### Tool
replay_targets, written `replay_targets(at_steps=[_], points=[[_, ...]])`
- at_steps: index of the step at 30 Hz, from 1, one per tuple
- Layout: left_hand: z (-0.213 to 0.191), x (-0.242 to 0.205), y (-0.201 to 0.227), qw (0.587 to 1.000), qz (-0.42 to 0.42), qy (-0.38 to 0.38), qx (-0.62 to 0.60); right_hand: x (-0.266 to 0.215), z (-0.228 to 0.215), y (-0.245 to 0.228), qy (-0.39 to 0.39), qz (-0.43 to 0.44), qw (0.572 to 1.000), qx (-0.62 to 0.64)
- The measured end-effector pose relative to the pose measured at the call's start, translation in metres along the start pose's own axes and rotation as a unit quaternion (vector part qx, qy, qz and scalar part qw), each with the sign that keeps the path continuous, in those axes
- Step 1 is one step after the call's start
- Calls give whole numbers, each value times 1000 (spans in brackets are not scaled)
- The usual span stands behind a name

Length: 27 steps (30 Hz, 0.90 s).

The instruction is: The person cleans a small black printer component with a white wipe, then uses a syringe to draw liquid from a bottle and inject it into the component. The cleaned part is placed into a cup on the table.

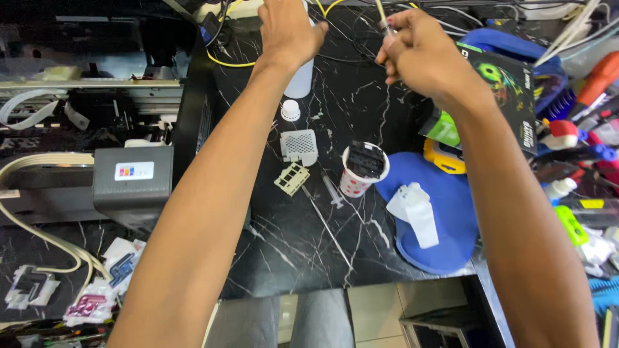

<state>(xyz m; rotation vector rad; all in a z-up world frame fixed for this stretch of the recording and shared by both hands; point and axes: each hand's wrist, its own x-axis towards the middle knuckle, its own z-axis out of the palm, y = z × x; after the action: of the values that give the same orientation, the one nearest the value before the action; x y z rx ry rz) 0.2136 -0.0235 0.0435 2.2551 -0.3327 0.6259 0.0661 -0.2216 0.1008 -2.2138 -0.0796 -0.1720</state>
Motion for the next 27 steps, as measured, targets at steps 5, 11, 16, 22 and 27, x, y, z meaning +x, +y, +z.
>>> replay_targets(at_steps=[5,11,16,22,27], points=[[13,13,-22,999,-22,-30,33,-4,23,-14,-3,15,1000,25],[27,14,-36,991,-75,-113,0,-6,29,12,-8,108,980,-164],[41,10,-45,992,-91,-78,-28,-49,22,16,-2,135,951,-277],[48,11,-48,998,-54,-38,-2,-62,24,24,54,5,975,-216],[18,9,-22,998,15,44,-29,-89,16,7,85,-42,987,-126]])
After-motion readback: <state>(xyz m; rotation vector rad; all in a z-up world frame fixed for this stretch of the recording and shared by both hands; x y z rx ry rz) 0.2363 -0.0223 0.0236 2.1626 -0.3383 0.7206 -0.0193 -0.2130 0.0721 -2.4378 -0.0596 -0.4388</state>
